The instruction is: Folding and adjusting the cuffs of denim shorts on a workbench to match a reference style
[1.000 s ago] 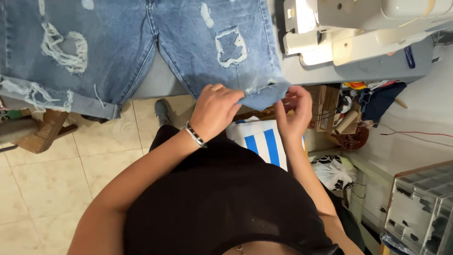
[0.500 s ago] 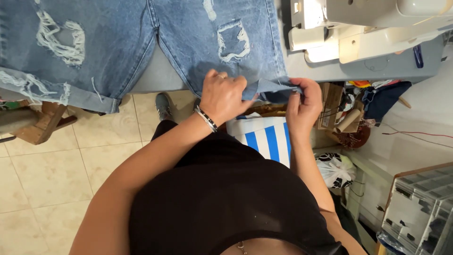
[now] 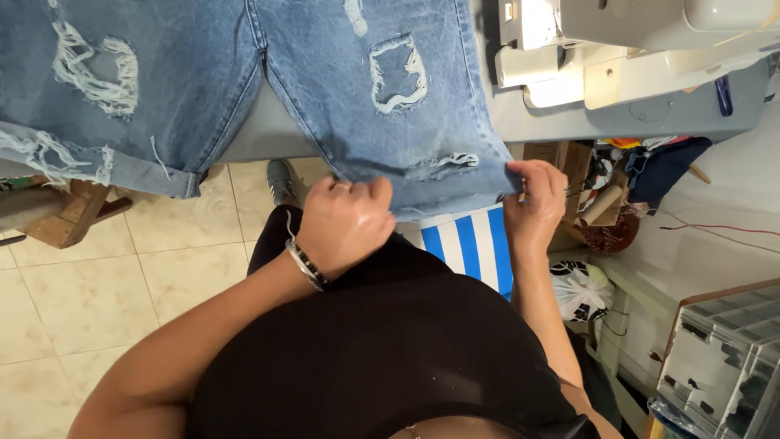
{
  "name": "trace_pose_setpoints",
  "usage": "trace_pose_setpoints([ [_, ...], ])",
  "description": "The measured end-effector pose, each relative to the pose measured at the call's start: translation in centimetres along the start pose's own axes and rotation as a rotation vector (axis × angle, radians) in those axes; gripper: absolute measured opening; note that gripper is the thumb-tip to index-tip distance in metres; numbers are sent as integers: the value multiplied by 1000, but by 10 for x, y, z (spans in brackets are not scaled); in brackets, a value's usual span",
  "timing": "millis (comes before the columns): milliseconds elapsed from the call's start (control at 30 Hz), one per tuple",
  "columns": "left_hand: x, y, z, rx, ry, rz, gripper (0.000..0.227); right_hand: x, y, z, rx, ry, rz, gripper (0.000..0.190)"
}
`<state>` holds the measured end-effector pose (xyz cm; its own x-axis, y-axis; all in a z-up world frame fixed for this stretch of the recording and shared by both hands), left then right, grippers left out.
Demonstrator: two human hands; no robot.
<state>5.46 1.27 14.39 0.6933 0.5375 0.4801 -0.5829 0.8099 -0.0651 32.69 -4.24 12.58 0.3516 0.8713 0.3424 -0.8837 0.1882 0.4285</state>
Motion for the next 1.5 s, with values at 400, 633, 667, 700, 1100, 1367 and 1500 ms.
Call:
trace_pose_setpoints([
  [400,-77,-20,-90,-486,369,26,31,-32,-22,-24,61,145,-17,36],
  [633,-73,-13,-71,-213,162,105,32,-32,-12,-25,40,178,-52,41],
  [667,-77,-13,-74,-214,162,113,32,-34,-10,-25,40,184,-47,41],
  [700,-85,-8,-82,-167,249,195,47,-36,-8,-26,52,183,-42,41],
  [1100,-96,-41,-93,-461,208,1,27,-47,-51,-46,-8,325,21,53],
  [1367,-104,-19,-86,-617,263,300,45,-50,-40,-45,103,326,-62,41],
  [1500,-119,-6,-97,-566,217,511,17,-55,-63,-51,548,293,-383,15],
])
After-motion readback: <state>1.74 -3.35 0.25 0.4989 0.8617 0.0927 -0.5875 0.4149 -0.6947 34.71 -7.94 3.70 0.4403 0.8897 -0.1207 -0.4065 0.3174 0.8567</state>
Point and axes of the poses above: each hand's wrist, its own x-axis towards the middle knuckle, its own z-axis out of the back of the hand, y = z × x, the point moved 7 cm from there along x, towards the middle knuckle, and after that the axes turned 11 degrees about -z, right-handed, at the moved point
